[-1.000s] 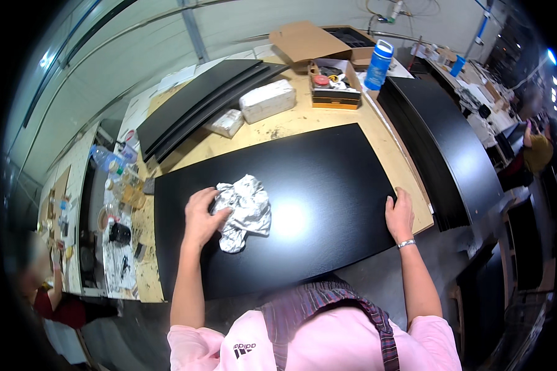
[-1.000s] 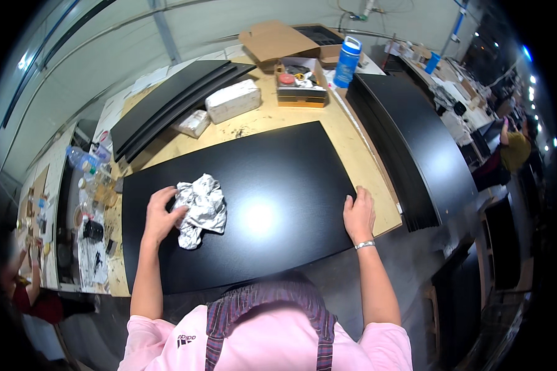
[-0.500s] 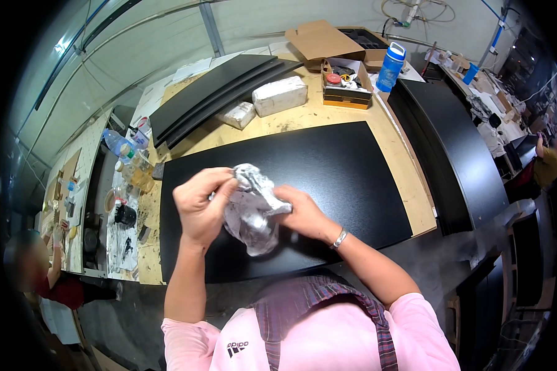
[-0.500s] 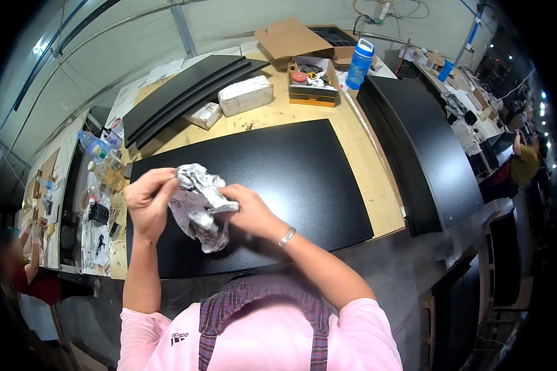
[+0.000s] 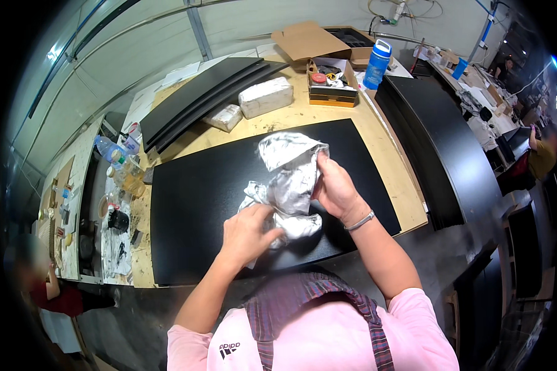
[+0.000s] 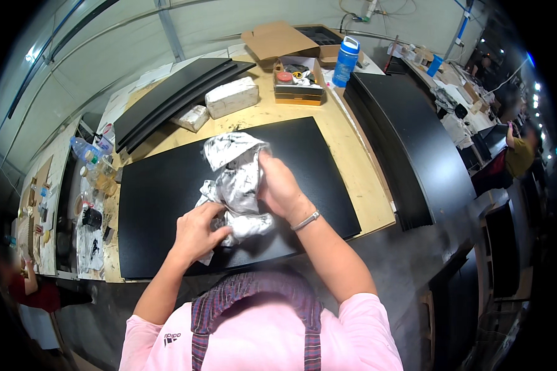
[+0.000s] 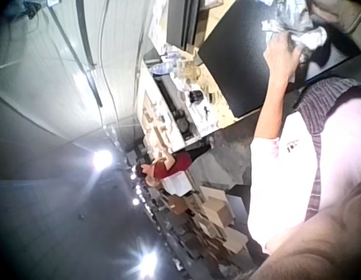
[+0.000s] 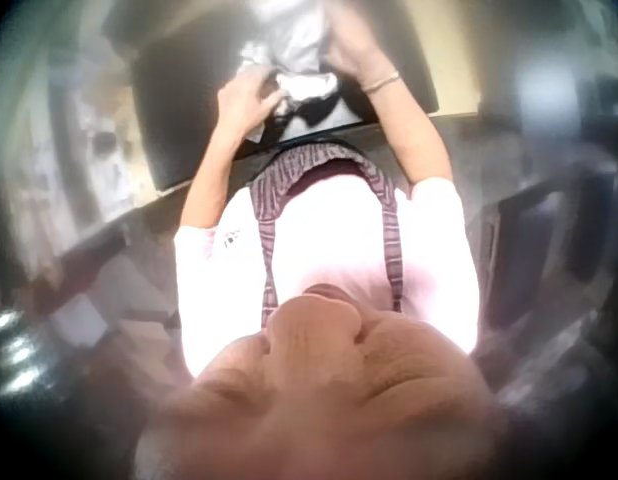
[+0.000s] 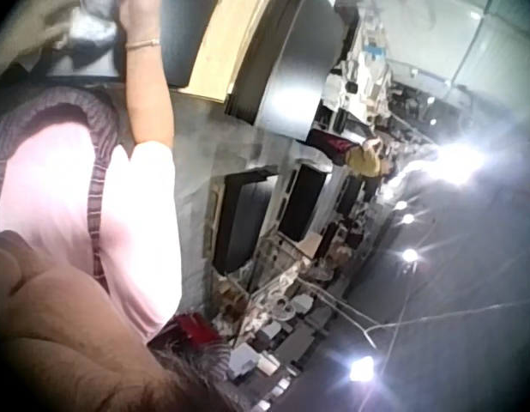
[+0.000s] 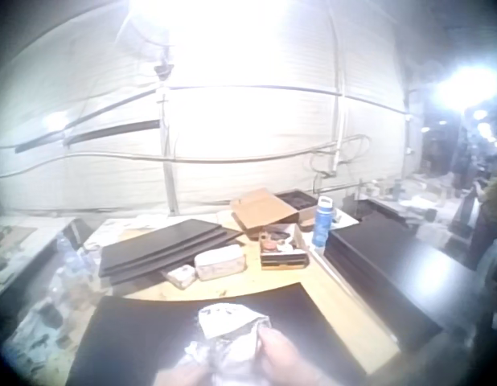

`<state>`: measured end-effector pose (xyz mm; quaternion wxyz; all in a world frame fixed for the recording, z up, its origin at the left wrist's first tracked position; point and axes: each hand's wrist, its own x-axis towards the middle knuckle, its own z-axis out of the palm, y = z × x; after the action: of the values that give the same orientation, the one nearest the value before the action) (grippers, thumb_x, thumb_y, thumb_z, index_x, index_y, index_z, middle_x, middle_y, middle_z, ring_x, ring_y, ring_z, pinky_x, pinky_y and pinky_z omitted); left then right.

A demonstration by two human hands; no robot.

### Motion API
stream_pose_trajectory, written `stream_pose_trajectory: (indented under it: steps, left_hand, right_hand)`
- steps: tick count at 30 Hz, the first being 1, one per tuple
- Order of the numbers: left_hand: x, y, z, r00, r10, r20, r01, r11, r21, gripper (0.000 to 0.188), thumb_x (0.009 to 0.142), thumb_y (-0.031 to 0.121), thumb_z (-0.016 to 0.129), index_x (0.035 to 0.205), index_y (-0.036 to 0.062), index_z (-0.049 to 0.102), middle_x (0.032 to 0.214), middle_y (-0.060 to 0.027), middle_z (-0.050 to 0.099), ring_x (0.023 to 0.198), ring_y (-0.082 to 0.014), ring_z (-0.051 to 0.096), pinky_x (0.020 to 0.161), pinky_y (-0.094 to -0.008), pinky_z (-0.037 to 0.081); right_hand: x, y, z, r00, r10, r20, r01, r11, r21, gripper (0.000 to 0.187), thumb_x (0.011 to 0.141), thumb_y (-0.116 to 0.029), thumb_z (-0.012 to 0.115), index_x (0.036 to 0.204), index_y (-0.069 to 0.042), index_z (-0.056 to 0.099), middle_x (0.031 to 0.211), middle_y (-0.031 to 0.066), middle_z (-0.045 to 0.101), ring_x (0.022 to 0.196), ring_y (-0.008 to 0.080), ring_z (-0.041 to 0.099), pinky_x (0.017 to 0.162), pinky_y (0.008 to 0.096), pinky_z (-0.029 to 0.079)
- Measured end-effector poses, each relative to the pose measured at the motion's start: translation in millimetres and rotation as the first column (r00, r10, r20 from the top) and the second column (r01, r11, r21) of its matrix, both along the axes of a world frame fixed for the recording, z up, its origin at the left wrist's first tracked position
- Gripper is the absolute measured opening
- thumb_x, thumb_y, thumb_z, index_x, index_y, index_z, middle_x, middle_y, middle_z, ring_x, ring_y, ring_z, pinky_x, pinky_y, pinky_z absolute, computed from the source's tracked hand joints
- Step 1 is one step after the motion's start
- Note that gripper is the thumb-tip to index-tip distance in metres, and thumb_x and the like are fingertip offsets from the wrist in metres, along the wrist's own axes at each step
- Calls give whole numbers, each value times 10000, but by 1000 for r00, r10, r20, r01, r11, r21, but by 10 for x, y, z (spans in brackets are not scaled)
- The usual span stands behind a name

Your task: The person cleans a large black board on a workbench using a white cloth and a small rectangular block. They wipe the surface, apply a liquid from a bottle, and scrub the board. The person lifts and turns the board to clean different sides and edges.

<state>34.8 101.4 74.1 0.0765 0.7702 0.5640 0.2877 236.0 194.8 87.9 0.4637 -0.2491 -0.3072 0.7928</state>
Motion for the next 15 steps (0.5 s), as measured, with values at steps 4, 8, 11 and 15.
stream_pose_trajectory:
  steps: [4, 8, 11, 15]
  left_hand:
    - [-65, 144, -170, 965, 127, 231, -109, 990, -88, 110, 802, 152, 668, 781, 48, 696, 811, -136, 694, 755, -320, 684, 679, -385, 534]
    - [-216, 281, -96, 895, 255, 365, -174, 955, -240, 221, 820, 220, 703, 851, 1, 689, 774, -135, 694, 732, -248, 701, 682, -363, 531]
    - [233, 362, 41, 931, 66, 359, -51, 997, -49, 231, 824, 187, 733, 948, -4, 698, 780, -93, 702, 742, -208, 684, 725, -320, 527]
    - [374, 425, -98, 962, 2, 272, 103, 923, -372, 278, 807, 241, 737, 978, 23, 723, 854, -137, 729, 772, -253, 708, 725, -350, 539]
  right_hand:
    - [329, 167, -9, 987, -130, -95, 133, 991, 31, 505, 1080, -369, 250, 1369, -14, 463, 1322, 134, 574, 1216, 255, 563, 1059, 426, 448]
    - [595, 164, 191, 962, -163, -219, 183, 980, 74, 506, 1081, -357, 233, 1372, -13, 463, 1326, 126, 576, 1206, 261, 567, 1068, 434, 443]
    - [509, 129, 90, 965, -158, -208, 165, 986, 12, 500, 1079, -353, 248, 1367, -11, 470, 1326, 127, 576, 1202, 262, 572, 1065, 439, 445]
    - [574, 34, 194, 950, -129, -283, 147, 988, 42, 466, 1070, -308, 282, 1346, 2, 493, 1312, 134, 589, 1196, 260, 577, 1056, 422, 451]
